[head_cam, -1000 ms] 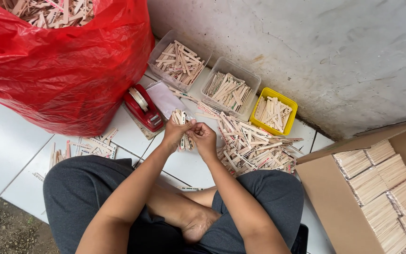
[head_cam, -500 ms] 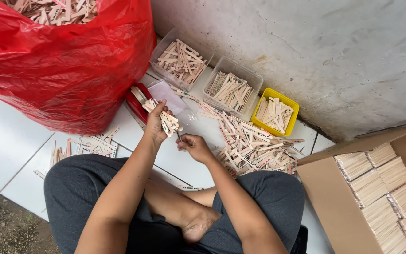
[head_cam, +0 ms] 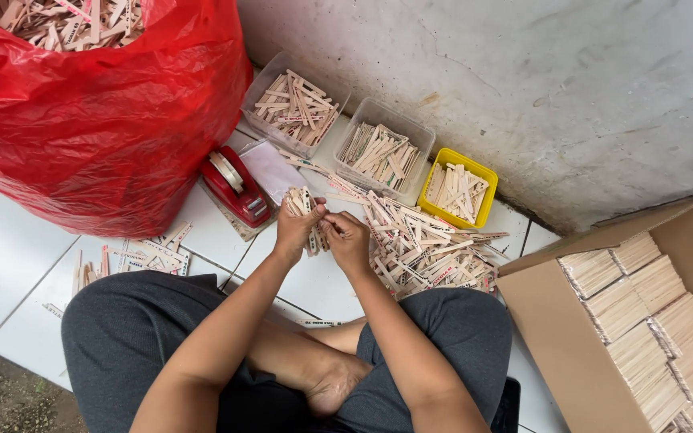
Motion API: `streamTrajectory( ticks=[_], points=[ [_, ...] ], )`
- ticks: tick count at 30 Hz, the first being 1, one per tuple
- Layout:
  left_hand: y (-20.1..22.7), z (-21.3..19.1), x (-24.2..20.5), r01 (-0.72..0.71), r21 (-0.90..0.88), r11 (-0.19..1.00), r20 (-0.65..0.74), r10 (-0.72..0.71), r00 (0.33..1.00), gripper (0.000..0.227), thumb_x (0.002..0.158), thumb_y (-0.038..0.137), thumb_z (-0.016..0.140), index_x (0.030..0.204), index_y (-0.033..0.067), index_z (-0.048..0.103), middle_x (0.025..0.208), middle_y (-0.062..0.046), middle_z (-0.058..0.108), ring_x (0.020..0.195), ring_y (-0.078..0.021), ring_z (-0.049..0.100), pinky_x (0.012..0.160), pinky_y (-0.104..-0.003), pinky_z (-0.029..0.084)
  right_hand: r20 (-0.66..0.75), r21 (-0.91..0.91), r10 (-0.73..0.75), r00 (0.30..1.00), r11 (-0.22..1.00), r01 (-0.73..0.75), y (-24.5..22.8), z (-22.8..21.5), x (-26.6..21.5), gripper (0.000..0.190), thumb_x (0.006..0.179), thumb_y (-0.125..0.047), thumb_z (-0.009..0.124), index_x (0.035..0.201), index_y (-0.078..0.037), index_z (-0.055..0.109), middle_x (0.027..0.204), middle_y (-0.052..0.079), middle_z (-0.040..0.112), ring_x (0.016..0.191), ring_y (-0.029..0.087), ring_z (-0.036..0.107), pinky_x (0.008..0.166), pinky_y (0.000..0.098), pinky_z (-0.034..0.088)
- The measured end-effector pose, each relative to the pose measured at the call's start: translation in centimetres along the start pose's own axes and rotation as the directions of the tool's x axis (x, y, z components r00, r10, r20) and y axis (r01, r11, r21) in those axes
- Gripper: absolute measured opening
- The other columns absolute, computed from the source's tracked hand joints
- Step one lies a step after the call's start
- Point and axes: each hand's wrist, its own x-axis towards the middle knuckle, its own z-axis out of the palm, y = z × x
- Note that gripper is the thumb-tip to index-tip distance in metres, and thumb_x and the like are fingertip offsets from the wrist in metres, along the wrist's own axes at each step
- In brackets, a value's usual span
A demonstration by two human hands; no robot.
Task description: The person sits on the floor and sorts small wooden sticks from a pile, aligning them into neat stacks. They then place the stacks into small plastic bags and seal them. The sorted and bagged sticks are placed into a cardboard box.
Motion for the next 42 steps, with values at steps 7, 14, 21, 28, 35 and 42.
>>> streamTrajectory(
  ticks=[7, 14, 21, 28, 35, 42],
  points=[
    [0.7, 0.8, 1.1, -0.104, 0.071, 0.992, -0.147, 0.113, 0.983, 0.048, 0.077, 0.015, 0.095, 0.099, 0.0139, 0.052, 0.077, 0.0, 0.061, 0.068, -0.0109, 0.061, 0.067, -0.026, 0.053, 0.211, 0.301, 0.063, 0.975, 0.945, -0.126, 2.1, 0.3, -0.4, 0.042, 0.082, -0.023, 0.088, 0.115, -0.011, 0.065, 0.125, 0.002, 0.051, 0.122, 0.016, 0.048, 0.11, 0.0356, 0.039],
    [-2.3, 2.2, 1.4, -0.127, 0.082, 0.988, 0.109, 0.118, 0.987, 0.067, 0.059, 0.002, 0.101, 0.113, 0.0094, 0.062, 0.084, -0.002, 0.072, 0.075, -0.0083, 0.068, 0.077, -0.024, 0.057, 0.33, 0.037, 0.263, 0.906, 0.956, -0.291, 5.8, 1.3, -0.3, 0.061, 0.072, -0.012, 0.091, 0.125, -0.006, 0.061, 0.118, 0.012, 0.069, 0.116, 0.029, 0.065, 0.1, 0.0475, 0.049],
    [-4.5, 0.9, 3.7, -0.23, 0.172, 0.958, 0.037, 0.227, 0.973, 0.035, 0.071, 0.001, 0.092, 0.095, 0.0067, 0.068, 0.077, -0.002, 0.07, 0.069, -0.0062, 0.065, 0.066, -0.021, 0.056, 0.348, 0.025, 0.288, 0.892, 0.948, -0.316, 6.4, 3.0, -0.3, 0.076, 0.079, 0.0, 0.081, 0.143, 0.004, 0.042, 0.132, 0.024, 0.063, 0.129, 0.041, 0.057, 0.106, 0.0569, 0.045],
    [-5.4, 1.2, 1.7, -0.392, 0.442, 0.807, -0.025, 0.448, 0.894, 0.027, 0.073, 0.013, 0.094, 0.087, 0.0131, 0.071, 0.065, -0.004, 0.069, 0.061, -0.0117, 0.065, 0.064, -0.028, 0.054, 0.467, -0.286, 0.377, 0.8, 0.92, -0.267, 0.1, -0.2, 1.4, 0.07, 0.071, -0.015, 0.087, 0.127, 0.008, 0.051, 0.118, 0.029, 0.065, 0.117, 0.047, 0.062, 0.097, 0.0593, 0.051],
    [-4.5, 1.3, 2.9, -0.217, 0.296, 0.93, -0.204, 0.283, 0.937, 0.026, 0.082, 0.018, 0.089, 0.089, 0.0116, 0.065, 0.067, -0.001, 0.067, 0.062, -0.0108, 0.061, 0.064, -0.028, 0.052, 0.411, -0.682, 0.627, 0.661, 0.693, -0.233, 5.9, -0.3, -2.0, 0.031, 0.076, -0.011, 0.079, 0.101, 0.004, 0.069, 0.09, 0.023, 0.072, 0.086, 0.041, 0.074, 0.07, 0.0473, 0.062],
    [-0.2, 0.8, 3.2, -0.241, 0.115, 0.964, -0.227, 0.261, 0.938, 0.027, 0.089, 0.014, 0.084, 0.1, 0.0085, 0.06, 0.073, -0.003, 0.069, 0.06, -0.0102, 0.067, 0.063, -0.024, 0.059, 0.281, -0.666, 0.544, 0.791, 0.704, -0.248, 6.6, 1.2, -2.3, 0.026, 0.085, -0.01, 0.067, 0.104, 0.008, 0.063, 0.09, 0.025, 0.065, 0.085, 0.042, 0.073, 0.066, 0.0495, 0.063]
  ],
)
